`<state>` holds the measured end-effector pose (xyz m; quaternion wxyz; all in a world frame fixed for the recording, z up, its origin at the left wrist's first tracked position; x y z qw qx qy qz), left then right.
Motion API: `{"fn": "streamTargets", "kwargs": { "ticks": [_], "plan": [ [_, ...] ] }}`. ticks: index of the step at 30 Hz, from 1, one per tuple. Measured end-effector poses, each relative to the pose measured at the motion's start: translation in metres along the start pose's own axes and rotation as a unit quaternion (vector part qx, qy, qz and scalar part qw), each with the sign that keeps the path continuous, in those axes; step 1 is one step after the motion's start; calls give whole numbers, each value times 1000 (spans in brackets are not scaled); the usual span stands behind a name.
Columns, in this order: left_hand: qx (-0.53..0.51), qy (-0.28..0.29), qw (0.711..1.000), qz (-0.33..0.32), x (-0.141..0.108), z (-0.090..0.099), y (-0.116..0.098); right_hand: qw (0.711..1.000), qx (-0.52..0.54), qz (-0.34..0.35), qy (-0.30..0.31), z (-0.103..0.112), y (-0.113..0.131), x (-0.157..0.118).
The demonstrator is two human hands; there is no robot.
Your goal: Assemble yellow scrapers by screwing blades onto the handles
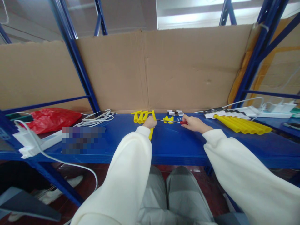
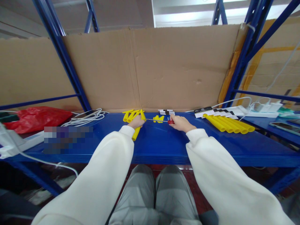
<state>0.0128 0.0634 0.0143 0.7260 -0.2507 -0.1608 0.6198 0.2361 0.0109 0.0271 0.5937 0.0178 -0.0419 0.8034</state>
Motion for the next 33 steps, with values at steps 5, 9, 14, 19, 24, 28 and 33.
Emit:
{"fn": "streamTargets", "kwargs": {
  "ticks": [5,9,14,19,24,28,33],
  "plan": [
    [-6,0,1000,-5,-2,1,0,999,-27,10,14,-1,2,1],
    [-9,1,1000,-4,-4,1,0,999,-11,20,28,-4,2,3],
    [-4,-3,1000,4,-5,1,-1,1000,10,11,1,-3,-2,4],
    [4,7,1000,2,-6,0,-3,1000,-3,8,4,-3,-1,3],
    [8,4,1000,5,-7,1,-3,1000,-13,16,12,-1,1,2],
    [1,0,1000,3,-6,1,-2,1000,7,17,12,-3,0,4],
    [13,3,1000,-7,-5,0,-3,1000,28,8,-6,-6,-5,7]
  ]
}}
Point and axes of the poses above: each hand's wrist, its own x-axis towards the middle knuckle, its own z-axis out of the back of the hand, y = z × x, the point moved 7 cm from there along x, towards the middle knuckle, and after that the axes turned 13 degrees about y, right-handed, at the moved point
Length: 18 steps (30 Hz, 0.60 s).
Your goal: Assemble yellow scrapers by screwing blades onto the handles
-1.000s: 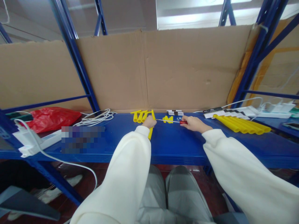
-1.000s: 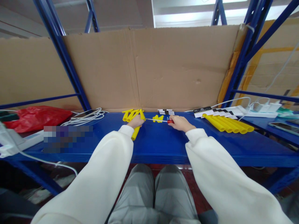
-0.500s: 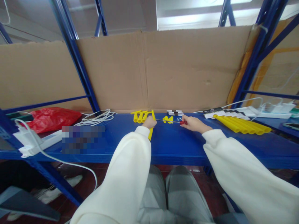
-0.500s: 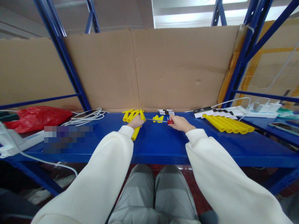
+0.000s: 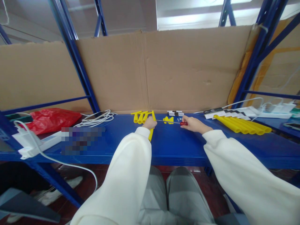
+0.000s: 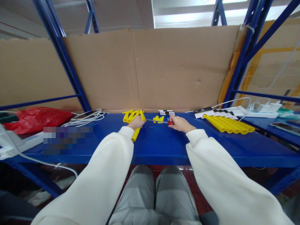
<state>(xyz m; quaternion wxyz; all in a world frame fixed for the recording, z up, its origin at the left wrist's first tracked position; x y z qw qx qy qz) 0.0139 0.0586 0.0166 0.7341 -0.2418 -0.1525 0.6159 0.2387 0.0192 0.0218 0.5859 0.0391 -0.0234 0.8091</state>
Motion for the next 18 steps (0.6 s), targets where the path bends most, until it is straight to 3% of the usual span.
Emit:
{"fn": "streamTargets", "kwargs": {
  "ticks": [4,12,18],
  "plan": [
    [1,3,1000,-7,0,0,0,1000,-20,11,-9,2,2,-2],
    [6,3,1000,8,-4,1,1,999,-17,-6,34,1,5,-1],
    [15,8,1000,1,-6,1,-3,1000,-7,-9,22,-2,1,1]
  ]
}}
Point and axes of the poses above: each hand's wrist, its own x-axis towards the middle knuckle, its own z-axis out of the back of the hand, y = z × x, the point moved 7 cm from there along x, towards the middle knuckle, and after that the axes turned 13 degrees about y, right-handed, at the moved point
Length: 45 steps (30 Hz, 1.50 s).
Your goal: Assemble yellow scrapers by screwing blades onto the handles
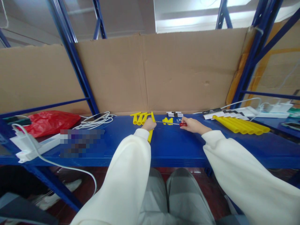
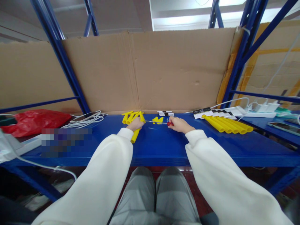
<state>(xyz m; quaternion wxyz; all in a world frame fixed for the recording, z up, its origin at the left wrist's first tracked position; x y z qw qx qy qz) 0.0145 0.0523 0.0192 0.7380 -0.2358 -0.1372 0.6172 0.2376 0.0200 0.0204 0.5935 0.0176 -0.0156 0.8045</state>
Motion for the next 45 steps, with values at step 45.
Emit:
{"fn": "streamTargets", "kwargs": {
  "ticks": [45],
  "plan": [
    [-39,5,999,3,1,-1,4,1000,-7,25,-18,3,1,-4]
  ]
}}
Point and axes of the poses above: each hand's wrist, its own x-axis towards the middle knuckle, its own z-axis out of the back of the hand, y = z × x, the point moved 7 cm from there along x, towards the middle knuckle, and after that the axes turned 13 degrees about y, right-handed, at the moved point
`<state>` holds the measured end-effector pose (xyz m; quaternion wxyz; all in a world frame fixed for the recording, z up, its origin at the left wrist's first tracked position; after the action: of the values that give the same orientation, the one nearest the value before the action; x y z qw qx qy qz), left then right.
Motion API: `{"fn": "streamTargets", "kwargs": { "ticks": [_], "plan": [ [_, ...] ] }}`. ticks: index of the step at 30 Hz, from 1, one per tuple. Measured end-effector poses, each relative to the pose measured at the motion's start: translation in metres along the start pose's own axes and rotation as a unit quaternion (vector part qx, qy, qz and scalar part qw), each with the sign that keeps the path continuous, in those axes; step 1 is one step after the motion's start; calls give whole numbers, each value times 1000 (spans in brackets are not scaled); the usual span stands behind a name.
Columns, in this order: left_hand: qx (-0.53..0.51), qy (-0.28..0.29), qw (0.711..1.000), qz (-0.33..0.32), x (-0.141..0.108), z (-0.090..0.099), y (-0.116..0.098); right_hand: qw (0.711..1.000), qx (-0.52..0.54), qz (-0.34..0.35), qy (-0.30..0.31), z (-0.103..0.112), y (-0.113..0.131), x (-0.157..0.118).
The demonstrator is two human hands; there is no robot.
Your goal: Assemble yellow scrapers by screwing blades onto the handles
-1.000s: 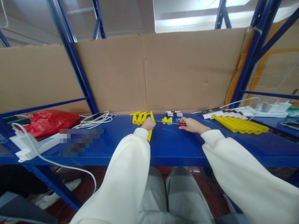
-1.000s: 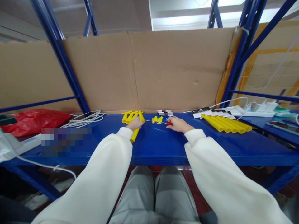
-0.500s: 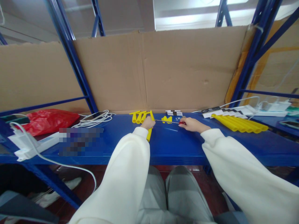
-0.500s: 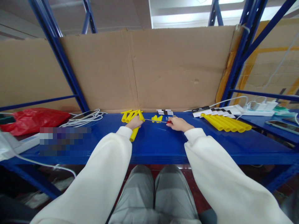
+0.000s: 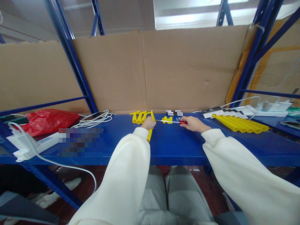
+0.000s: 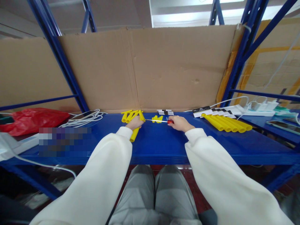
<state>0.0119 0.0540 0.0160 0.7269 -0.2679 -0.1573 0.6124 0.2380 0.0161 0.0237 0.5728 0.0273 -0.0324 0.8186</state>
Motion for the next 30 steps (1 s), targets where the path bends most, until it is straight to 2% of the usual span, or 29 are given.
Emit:
{"fn": "streamTargets", "kwargs": {
  "ticks": [7,14,21,26,30],
  "plan": [
    [9,-2,1000,-5,2,-1,0,1000,-4,-3,19,-3,-1,1],
    [3,1,1000,5,-1,-1,0,999,41,-5,10,-3,-3,2],
    [-2,-5,1000,0,2,-1,1,999,35,4,13,-4,-2,1],
    [-16,-2,1000,14,-5,1,-1,999,28,-16,30,-4,-1,-1],
    [-40,4,999,19,-11,1,-1,998,46,-3,31,-5,-1,2]
  ]
}}
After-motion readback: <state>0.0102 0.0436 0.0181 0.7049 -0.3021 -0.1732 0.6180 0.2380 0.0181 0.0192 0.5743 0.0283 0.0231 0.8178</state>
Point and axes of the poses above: each hand's wrist, its own x-axis towards the middle knuckle, its own z-axis out of the back of the hand, y = z × x, the point moved 7 cm from there along x, towards the middle knuckle, and after that the axes turned 13 degrees about y, right-handed, at the moved point
